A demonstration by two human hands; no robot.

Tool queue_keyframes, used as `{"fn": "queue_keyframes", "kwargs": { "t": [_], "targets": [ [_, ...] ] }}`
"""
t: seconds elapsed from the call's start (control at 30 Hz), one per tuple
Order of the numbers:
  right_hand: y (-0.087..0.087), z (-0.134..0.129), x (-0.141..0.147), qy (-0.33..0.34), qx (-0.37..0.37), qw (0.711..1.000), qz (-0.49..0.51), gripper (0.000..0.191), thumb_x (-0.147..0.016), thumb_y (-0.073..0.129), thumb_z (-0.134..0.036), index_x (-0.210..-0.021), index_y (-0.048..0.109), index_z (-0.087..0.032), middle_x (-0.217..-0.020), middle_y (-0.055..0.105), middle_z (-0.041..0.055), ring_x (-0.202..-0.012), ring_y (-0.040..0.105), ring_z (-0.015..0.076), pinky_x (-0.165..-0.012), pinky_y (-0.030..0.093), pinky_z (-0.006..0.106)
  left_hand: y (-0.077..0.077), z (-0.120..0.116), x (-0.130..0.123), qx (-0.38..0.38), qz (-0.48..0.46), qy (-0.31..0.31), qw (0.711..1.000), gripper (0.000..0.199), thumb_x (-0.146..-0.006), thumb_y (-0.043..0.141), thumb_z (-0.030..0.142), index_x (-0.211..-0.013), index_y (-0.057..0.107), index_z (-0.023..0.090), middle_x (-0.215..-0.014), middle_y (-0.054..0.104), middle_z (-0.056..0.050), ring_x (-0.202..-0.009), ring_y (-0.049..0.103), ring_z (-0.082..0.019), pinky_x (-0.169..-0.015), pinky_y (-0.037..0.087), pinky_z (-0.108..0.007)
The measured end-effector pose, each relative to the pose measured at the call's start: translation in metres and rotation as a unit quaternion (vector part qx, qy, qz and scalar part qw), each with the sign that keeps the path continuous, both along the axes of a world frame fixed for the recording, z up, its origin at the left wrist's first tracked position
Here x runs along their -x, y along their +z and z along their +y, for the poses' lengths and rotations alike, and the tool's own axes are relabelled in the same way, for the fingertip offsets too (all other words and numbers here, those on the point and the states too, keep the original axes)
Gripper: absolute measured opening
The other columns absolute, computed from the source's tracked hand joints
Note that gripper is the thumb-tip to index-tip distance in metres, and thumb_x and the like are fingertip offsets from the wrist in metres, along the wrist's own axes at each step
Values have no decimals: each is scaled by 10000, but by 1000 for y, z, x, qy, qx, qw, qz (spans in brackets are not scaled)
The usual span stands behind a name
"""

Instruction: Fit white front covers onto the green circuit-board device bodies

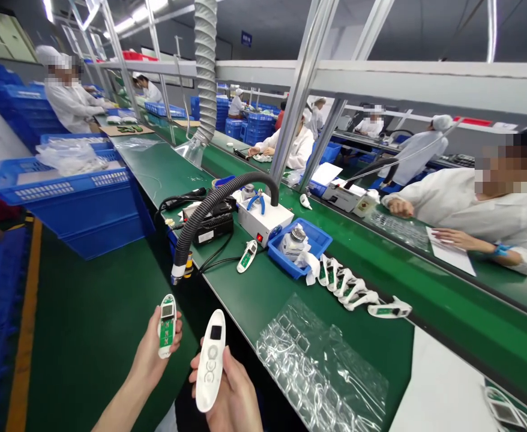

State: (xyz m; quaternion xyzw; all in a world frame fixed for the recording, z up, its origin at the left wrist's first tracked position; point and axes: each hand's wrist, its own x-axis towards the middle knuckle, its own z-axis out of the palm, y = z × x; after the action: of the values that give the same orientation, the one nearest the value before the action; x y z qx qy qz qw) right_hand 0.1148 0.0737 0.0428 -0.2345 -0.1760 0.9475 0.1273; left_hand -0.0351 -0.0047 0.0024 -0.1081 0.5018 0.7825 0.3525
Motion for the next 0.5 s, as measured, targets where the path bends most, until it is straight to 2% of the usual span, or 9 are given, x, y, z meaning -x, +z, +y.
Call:
{"fn": "queue_keyframes", "kwargs": {
  "t": [0.23, 0.5],
  "targets": [
    [14, -3, -13, -32, -11, 999, -16, 478, -734, 757, -458, -1025, 718, -81, -832, 706, 138, -683, 633, 193, -571, 450, 258, 15, -11, -31, -3, -35, -30, 999, 406, -790, 630, 539, -915, 638, 152, -773, 607, -29, -556, 510, -103, -460, 420, -203],
    [17, -1, -22, -36, -21, 999, 9, 463, -780, 722, -454, -1051, 708, -80, -876, 711, 143, -721, 640, 198, -612, 462, 275, 24, -4, -44, 8, -31, -71, 997, 400, -814, 626, 496, -1025, 638, 156, -847, 631, -39, -694, 553, -140, -627, 502, -237]
  ]
}}
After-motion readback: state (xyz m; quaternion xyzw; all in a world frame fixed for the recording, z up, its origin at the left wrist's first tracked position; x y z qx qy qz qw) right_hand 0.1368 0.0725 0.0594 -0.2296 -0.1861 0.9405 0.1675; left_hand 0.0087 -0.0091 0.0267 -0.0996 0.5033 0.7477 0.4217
